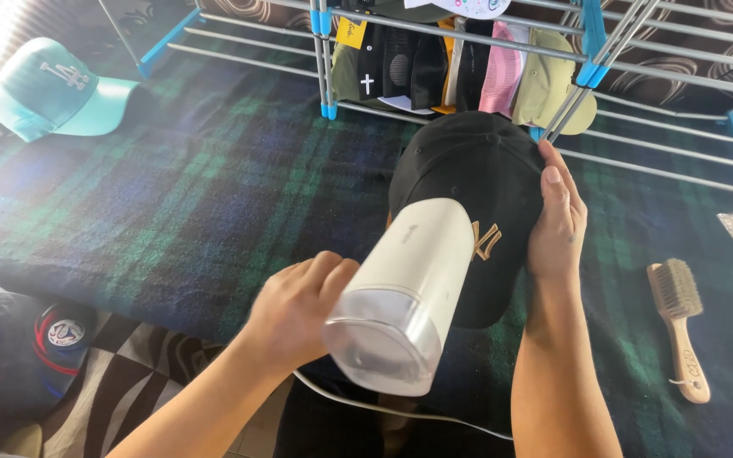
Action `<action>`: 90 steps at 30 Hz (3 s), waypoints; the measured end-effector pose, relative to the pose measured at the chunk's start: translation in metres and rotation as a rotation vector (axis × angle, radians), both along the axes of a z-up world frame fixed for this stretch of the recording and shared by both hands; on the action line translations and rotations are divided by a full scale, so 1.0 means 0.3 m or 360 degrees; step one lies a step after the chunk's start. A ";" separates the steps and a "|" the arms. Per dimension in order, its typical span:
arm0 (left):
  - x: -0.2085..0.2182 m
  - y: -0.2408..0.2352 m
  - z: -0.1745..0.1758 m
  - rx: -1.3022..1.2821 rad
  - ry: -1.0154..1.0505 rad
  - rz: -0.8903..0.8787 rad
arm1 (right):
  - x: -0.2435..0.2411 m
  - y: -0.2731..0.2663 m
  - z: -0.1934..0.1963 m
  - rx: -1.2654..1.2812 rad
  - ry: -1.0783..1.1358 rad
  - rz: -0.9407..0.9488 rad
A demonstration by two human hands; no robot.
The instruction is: The person uses a hair dryer to dry a black baseball cap placed on a wooden head-shaped form. They rotate the cap to dry different sides, then remove it from the form and place it on a metal rack with other caps.
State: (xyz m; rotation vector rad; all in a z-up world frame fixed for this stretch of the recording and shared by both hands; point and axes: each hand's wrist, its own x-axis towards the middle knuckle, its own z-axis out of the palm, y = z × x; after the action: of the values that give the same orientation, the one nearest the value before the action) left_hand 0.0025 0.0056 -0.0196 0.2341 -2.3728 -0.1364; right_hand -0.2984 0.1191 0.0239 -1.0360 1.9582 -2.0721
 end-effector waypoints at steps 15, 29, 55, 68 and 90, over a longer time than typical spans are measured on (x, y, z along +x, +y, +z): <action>-0.040 -0.170 -0.171 0.0430 0.0420 -0.0361 | -0.022 -0.016 -0.046 -0.0255 0.0145 0.0116; -0.083 -0.376 -0.483 0.1145 0.0631 -0.0665 | -0.086 -0.015 -0.094 -0.0228 0.0090 0.0071; -0.059 -0.153 -0.049 0.0644 0.0196 -0.0143 | 0.002 -0.012 -0.036 -0.0250 0.0185 0.0074; -0.179 0.012 0.785 0.0846 -0.0894 0.0434 | 0.023 0.004 0.034 0.0094 0.0002 -0.0062; -0.096 0.011 0.319 0.0570 -0.0446 0.0333 | 0.004 -0.011 0.012 0.0011 0.0044 -0.0066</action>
State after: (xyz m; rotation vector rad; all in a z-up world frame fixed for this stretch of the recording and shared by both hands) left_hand -0.0264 0.0088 0.0762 0.7101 -2.5675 -0.4553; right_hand -0.2971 0.1159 0.0274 -1.0366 2.0155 -2.0815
